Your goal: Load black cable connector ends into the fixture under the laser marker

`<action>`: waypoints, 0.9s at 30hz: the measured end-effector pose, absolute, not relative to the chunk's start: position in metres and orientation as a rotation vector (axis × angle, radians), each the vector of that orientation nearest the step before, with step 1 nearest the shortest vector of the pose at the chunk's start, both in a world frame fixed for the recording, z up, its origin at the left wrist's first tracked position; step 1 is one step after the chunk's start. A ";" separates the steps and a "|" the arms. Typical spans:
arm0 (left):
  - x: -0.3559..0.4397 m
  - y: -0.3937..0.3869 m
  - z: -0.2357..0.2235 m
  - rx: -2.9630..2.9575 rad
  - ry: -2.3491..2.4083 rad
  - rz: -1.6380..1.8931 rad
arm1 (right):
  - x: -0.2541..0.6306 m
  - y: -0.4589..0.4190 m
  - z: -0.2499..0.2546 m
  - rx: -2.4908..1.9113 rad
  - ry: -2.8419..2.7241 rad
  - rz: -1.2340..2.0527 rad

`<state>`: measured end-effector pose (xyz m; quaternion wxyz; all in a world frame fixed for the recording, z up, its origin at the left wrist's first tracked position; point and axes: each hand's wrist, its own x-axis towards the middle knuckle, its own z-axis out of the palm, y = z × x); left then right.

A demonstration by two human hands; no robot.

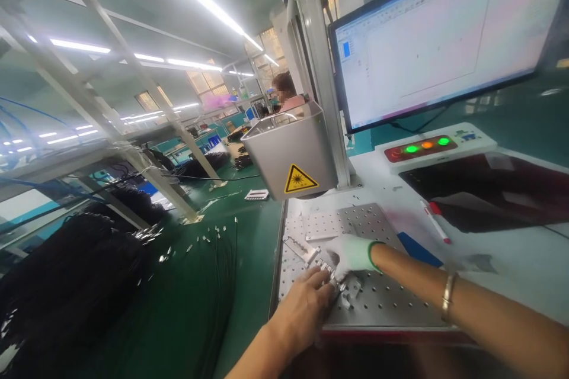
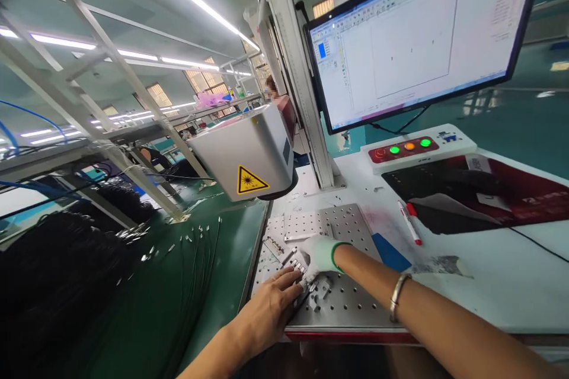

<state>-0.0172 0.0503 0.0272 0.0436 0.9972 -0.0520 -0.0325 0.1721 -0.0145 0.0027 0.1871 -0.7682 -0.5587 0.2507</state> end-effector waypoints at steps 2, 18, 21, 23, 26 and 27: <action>-0.017 0.050 0.023 3.078 -0.136 -0.144 | 0.172 -0.018 0.012 -2.174 -1.570 0.648; -0.020 0.052 0.019 3.103 -0.148 -0.161 | 0.128 -0.010 0.009 -2.545 -1.423 0.268; -0.020 0.051 0.020 3.061 -0.159 -0.073 | 0.125 0.001 0.002 -2.591 -1.510 0.242; -0.020 0.051 0.025 2.997 -0.141 -0.048 | 0.124 0.006 -0.003 -2.609 -1.576 0.242; -0.024 0.054 0.039 2.788 -0.011 0.026 | 0.123 0.009 -0.006 -2.619 -1.649 0.237; -0.027 0.056 0.043 2.729 0.084 0.099 | 0.123 0.009 -0.006 -2.618 -1.664 0.231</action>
